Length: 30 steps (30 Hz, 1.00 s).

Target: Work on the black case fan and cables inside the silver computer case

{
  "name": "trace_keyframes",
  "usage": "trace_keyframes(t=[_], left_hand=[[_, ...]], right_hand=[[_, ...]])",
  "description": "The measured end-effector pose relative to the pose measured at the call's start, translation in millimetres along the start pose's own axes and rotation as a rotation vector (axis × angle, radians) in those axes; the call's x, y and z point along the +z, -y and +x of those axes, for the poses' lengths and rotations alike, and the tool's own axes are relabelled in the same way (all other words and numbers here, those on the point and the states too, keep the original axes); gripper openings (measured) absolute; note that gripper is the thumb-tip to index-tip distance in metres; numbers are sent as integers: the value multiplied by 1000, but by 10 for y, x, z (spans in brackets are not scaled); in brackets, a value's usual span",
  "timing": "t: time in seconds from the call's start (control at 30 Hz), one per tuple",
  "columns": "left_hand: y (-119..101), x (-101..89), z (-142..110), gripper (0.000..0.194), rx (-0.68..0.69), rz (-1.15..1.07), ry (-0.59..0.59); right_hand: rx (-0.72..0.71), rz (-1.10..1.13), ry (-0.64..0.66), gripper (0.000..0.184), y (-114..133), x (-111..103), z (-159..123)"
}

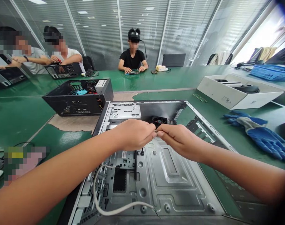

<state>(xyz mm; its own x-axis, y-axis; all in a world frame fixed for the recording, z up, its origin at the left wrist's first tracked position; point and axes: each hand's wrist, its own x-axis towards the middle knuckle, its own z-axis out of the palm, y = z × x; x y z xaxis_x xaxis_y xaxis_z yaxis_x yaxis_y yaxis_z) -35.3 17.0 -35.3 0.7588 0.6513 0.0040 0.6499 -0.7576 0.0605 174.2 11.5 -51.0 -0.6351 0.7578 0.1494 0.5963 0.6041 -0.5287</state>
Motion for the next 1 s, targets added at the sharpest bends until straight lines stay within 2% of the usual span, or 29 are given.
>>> trace_keyframes(t=[0.17, 0.3, 0.5, 0.6, 0.7, 0.77, 0.93, 1.0], left_hand=[[19, -40, -6, 37, -22, -137, 25], [25, -41, -8, 37, -20, -117, 48], [-9, -43, -1, 28, -4, 31, 53], [-29, -37, 12, 25, -9, 56, 68], [-57, -62, 39, 29, -87, -1, 131], [-84, -102, 65, 32, -143, -45, 214], [-154, -223, 139, 35, -107, -101, 363], [-152, -237, 161, 32, -111, -94, 375]], right_hand=[[-83, -152, -76, 20, -53, 47, -44], [-58, -190, -66, 27, -57, 40, -41], [54, -29, 56, 35, 25, -25, -5], [80, 49, 77, 38, 23, -28, 19], [114, 34, 66, 36, -6, -19, 32], [125, -7, 76, 34, -28, -13, 30], [85, -59, 115, 30, -70, -14, 4], [78, -47, 112, 30, -82, -21, 1]])
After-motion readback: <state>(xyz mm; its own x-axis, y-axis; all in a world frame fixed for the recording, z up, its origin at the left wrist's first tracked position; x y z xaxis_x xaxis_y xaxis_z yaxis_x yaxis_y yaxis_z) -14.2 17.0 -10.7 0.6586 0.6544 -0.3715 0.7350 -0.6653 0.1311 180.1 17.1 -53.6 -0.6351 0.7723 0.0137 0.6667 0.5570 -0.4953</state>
